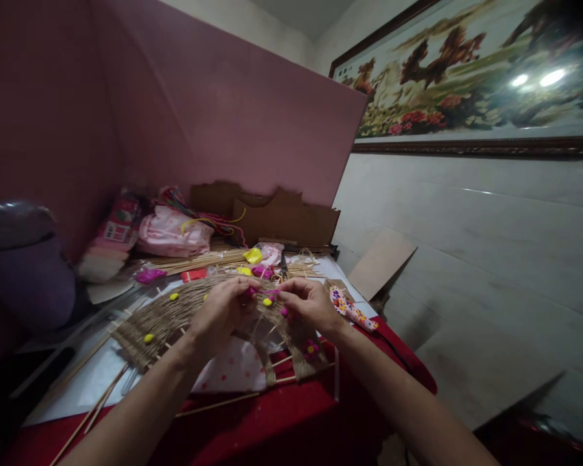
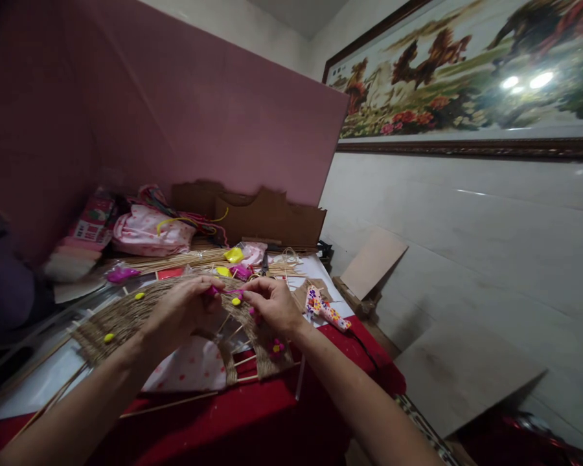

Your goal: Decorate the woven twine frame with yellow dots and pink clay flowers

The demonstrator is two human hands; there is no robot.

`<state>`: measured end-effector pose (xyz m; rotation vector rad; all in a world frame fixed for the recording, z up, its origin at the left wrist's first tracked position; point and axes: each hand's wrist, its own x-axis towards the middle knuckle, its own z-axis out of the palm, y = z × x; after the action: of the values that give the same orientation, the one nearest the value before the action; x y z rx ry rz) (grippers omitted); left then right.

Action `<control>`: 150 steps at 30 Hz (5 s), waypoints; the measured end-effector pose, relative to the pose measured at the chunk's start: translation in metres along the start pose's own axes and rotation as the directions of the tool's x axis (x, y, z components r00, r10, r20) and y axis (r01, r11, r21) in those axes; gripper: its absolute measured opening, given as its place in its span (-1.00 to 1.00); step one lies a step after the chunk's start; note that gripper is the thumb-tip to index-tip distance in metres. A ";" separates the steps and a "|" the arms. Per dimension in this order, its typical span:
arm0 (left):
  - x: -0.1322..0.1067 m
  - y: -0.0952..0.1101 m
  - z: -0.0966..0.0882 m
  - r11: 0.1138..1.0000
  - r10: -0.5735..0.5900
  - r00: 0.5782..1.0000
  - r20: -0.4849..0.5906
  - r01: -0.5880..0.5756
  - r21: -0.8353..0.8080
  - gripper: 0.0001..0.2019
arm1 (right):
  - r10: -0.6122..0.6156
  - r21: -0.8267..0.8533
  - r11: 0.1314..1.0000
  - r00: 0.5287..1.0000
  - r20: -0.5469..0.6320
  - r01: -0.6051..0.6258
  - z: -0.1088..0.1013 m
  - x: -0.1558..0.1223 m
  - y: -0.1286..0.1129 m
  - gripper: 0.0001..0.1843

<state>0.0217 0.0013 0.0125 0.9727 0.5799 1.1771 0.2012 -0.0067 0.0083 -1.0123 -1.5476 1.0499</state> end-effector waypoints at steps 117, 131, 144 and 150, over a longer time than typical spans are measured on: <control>-0.005 -0.016 0.001 0.965 -0.106 0.980 0.169 0.060 0.256 -0.72 | 0.020 0.205 0.979 0.994 -0.105 0.002 0.018 -0.027 -0.005 -0.75; -0.002 -0.016 0.000 0.987 -0.102 0.986 0.132 0.083 0.140 -0.66 | -0.107 0.077 0.990 0.985 -0.138 0.118 0.019 -0.028 -0.005 -0.85; 0.004 -0.010 -0.007 0.852 0.261 0.956 -0.135 -0.162 0.498 -0.64 | -0.110 -0.188 0.978 0.987 -0.117 0.087 0.003 -0.017 0.006 -0.83; 0.006 -0.015 -0.011 0.716 0.403 0.908 -0.119 -0.231 0.659 -0.69 | -0.218 -0.411 0.895 0.974 -0.066 0.173 0.000 -0.005 -0.006 -0.91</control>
<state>0.0220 0.0092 -0.0050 1.5606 1.0989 1.4677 0.2016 -0.0134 0.0130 -1.1400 -1.7729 0.5322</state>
